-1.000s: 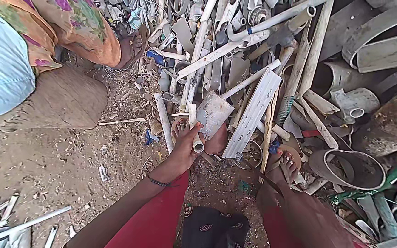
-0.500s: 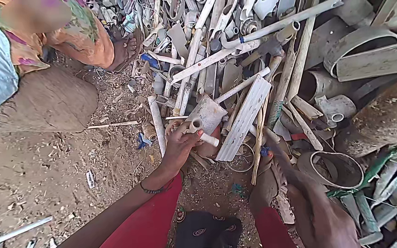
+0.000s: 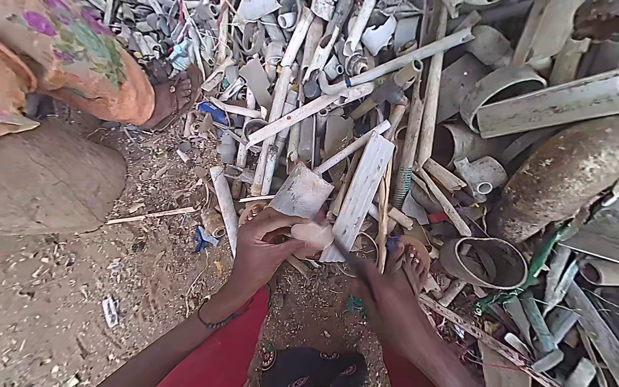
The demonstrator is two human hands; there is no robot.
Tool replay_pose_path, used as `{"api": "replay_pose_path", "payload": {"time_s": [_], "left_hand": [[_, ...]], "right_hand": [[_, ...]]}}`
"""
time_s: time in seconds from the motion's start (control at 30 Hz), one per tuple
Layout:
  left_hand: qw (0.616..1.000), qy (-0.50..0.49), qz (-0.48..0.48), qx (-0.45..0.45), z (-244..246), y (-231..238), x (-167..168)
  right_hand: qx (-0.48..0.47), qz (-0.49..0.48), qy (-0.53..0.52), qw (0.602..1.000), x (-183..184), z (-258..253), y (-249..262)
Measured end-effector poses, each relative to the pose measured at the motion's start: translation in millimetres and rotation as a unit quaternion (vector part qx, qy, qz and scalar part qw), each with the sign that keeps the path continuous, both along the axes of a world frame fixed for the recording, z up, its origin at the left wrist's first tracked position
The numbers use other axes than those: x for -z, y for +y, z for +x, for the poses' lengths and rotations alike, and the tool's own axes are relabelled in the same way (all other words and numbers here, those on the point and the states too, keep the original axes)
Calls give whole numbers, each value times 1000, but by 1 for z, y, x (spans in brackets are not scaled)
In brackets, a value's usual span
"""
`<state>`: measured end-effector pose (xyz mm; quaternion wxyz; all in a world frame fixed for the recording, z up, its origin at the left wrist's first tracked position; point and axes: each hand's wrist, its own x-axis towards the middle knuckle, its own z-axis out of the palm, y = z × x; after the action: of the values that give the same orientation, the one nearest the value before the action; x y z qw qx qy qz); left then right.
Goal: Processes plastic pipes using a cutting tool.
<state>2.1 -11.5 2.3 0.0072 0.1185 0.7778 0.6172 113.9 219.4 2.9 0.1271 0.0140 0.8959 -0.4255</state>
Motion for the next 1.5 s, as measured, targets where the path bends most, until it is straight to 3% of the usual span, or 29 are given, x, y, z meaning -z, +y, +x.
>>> {"api": "replay_pose_path", "payload": {"time_s": [0.07,0.17,0.3,0.5,0.57,0.7,0.8,0.9,1.0,1.1,1.17,1.27,1.33,1.5], "left_hand": [[999,-7,-43,6,2,1,1],[992,-111,-62,-2,4,4,-4],[962,-272,-10,-33,6,5,-5],[901,-428,73,-12,7,9,-15],[888,-452,90,-5,7,10,-18],[889,-446,102,-3,3,9,-15],[885,-456,96,16,2,15,-18],[874,-474,76,79,-1,25,-20],[835,-534,70,109,-5,39,-19],[794,-596,81,83,-7,51,-16],[781,-613,80,88,-3,53,-14],[757,-639,84,103,5,51,-10],[756,-638,101,104,9,51,-7],[862,-496,78,67,2,57,-9]], "right_hand": [[-25,-1,-73,997,0,-7,7],[116,37,30,992,2,-31,36],[212,213,81,950,11,-81,102],[173,322,-119,923,40,-137,125],[212,286,-103,929,39,-133,120],[327,128,44,935,22,-83,88],[358,140,141,912,0,-35,54],[289,124,238,919,-11,-1,29],[64,75,312,945,0,17,15],[-159,78,370,912,3,14,7],[-226,97,384,890,-2,14,3],[-252,127,397,873,-9,15,4],[-239,109,370,891,-8,14,5],[-108,-44,290,950,-8,11,19]]}}
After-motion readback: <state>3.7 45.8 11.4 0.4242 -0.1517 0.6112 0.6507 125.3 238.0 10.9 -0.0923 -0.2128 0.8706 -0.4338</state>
